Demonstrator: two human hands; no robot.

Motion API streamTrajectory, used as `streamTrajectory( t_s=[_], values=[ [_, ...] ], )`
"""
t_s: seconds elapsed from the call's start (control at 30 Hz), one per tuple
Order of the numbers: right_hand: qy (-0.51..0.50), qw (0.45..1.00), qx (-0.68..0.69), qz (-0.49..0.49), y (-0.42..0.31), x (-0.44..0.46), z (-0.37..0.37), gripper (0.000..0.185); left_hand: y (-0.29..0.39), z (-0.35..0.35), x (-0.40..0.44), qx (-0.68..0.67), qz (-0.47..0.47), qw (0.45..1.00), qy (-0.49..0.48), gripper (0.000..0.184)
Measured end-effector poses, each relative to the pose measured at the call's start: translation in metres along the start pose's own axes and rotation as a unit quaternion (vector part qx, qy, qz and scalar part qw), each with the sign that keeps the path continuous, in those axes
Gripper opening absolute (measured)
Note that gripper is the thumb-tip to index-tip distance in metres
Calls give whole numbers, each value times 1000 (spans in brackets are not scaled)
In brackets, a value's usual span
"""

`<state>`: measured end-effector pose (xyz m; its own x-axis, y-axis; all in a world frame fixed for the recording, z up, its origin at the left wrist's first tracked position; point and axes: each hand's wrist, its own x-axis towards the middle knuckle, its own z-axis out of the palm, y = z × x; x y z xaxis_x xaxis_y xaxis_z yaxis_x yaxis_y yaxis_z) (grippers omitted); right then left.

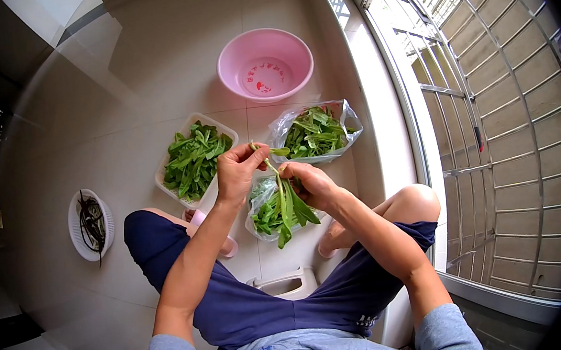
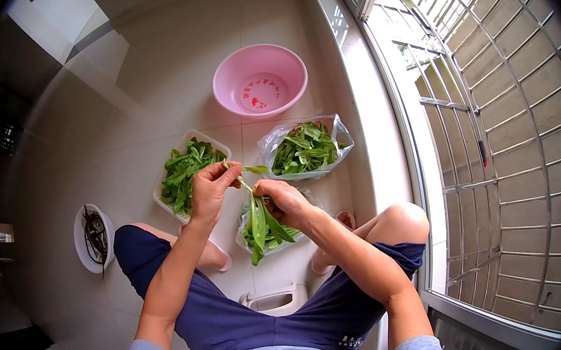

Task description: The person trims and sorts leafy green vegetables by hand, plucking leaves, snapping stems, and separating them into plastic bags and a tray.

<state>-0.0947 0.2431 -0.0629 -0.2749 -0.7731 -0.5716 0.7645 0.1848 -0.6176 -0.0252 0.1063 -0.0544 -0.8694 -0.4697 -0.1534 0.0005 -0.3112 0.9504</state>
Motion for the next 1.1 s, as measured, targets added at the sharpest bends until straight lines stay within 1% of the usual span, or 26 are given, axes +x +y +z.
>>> streamTrajectory(
  t_s=[0.03, 0.17, 0.2, 0.27, 0.3, 0.33, 0.37, 0.4, 0.43, 0.53, 0.67, 0.73, 0.77, 0.83, 0.87, 0.93, 0.97, 1.0, 1.03, 1.07, 1.1],
  values=[
    [19, 1000, -4, 0, 0, 0, 0, 6, 1, 2, -1, 34, 13, 999, 14, 7],
    [63, 998, -21, -18, 2, 3, -4, 6, 5, 3, -2, 50, 45, 997, 32, 6],
    [63, 998, -20, -19, 0, 0, -2, 6, 7, 3, -2, 51, 48, 997, 37, 6],
    [15, 999, -17, -45, -9, -8, 6, 10, 9, 1, 0, 50, 53, 996, 47, 5],
    [10, 999, -19, -42, -12, -9, 9, 10, 8, 1, 0, 49, 47, 997, 45, 5],
    [18, 995, -84, -59, -14, -11, 10, 13, 7, 0, -1, 50, 40, 997, 44, 5],
    [26, 986, -147, -76, -15, -12, 10, 16, 3, -1, 0, 60, 53, 996, 45, 8],
    [-3, 985, -155, -79, -15, -12, 7, 21, 4, 0, -1, 73, 53, 995, 44, 9],
    [-5, 985, -156, -78, -15, -12, 9, 21, 5, 1, -2, 85, 54, 994, 43, 9],
    [-5, 959, -251, -128, -12, -9, 13, 19, 4, 2, -4, 88, 42, 994, 41, 10],
    [-15, 953, -280, -115, -11, -4, 11, 18, 4, -2, -4, 61, 23, 997, 30, 10],
    [21, 976, -153, -155, -8, 1, 12, 16, 6, -5, -3, -39, -23, 997, 62, 8],
    [38, 978, -121, -166, -7, 3, 14, 14, 6, -5, -4, -40, -21, 997, 63, 8],
    [41, 984, -70, -157, -3, 8, 15, 15, 5, -6, -5, -63, -17, 994, 83, 9],
    [40, 984, -73, -157, -2, 8, 18, 15, 5, -8, -4, -63, -5, 995, 82, 9],
    [54, 990, 0, -130, -2, 7, 29, 16, 7, -8, -5, -45, 17, 994, 94, 9],
    [51, 990, -4, -130, -2, 9, 32, 16, 8, -9, -6, -25, 38, 994, 104, 9],
    [67, 988, 27, -138, -2, 11, 35, 17, 12, -11, -6, -27, 42, 993, 107, 9],
    [82, 984, 58, -146, -1, 15, 37, 17, 17, -14, -7, -24, 62, 989, 134, 9],
    [57, 983, 68, -160, 3, 26, 21, 16, 22, -16, -8, -20, 83, 984, 159, 8],
    [16, 980, 124, -158, 2, 31, 12, 15, 31, -25, -8, -49, 89, 978, 184, 8]
  ],
)
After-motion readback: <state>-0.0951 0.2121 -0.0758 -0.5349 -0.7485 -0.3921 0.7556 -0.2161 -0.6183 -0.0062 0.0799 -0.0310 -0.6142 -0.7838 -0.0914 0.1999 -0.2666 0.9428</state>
